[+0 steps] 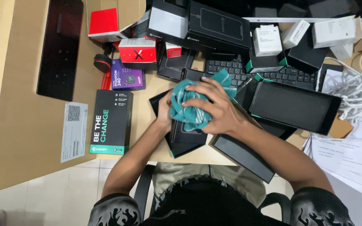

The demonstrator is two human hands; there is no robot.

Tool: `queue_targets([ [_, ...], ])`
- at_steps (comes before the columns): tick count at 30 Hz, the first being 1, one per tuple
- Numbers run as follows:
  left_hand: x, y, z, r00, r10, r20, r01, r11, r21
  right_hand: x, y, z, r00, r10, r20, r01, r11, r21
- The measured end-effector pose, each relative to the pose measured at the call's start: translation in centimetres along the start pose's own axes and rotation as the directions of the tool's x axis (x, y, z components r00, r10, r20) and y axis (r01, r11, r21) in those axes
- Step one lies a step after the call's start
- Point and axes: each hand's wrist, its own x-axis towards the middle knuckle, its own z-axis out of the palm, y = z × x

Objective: The person wipes the exterior of black rectangular boxes and a smaller smartphone box using a cloth, then places them into an open larger box on a desk.

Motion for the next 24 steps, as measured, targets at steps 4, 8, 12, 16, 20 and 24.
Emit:
queue_targets([
  [4, -0.5, 1.0, 1.9, 0.999, -0.019, 0.045, 0.024, 0.995, -0.096, 0.2, 1.2, 0.0, 0.980, 0.141, -0.142, -0.150, 0.988, -0.049],
  [8, -0.5, 1.1, 1.8, 1.000, -0.013, 0.025, 0.016, 0.993, -0.115, 0.1, 0.0, 0.2, 0.982, 0.143, -0.124, -0.152, 0.986, -0.070],
  [12, -1.0, 1.3, 1.5, 0.984, 0.175, 0.043, -0.179, 0.978, 0.107, 0.2, -1.4, 0.2, 0.996, -0.060, 0.069, 0.058, 0.998, 0.022],
  [16, -0.7, 1.5, 1.5, 0.985, 0.120, 0.125, -0.107, 0.988, -0.107, 0.0, -0.2, -0.3, 0.991, -0.071, 0.111, 0.078, 0.996, -0.051],
  [20, -0.3, 0.0, 0.2, 0.984, -0.013, 0.177, 0.029, 0.996, -0.086, -0.2, 1.7, -0.9, 0.972, 0.153, -0.181, -0.184, 0.969, -0.165],
  [24, 0.5, -0.8, 0.0, 0.999, 0.010, 0.044, -0.011, 0.999, 0.035, -0.1, 0.1, -0.1, 0.976, 0.117, -0.181, -0.144, 0.979, -0.141],
])
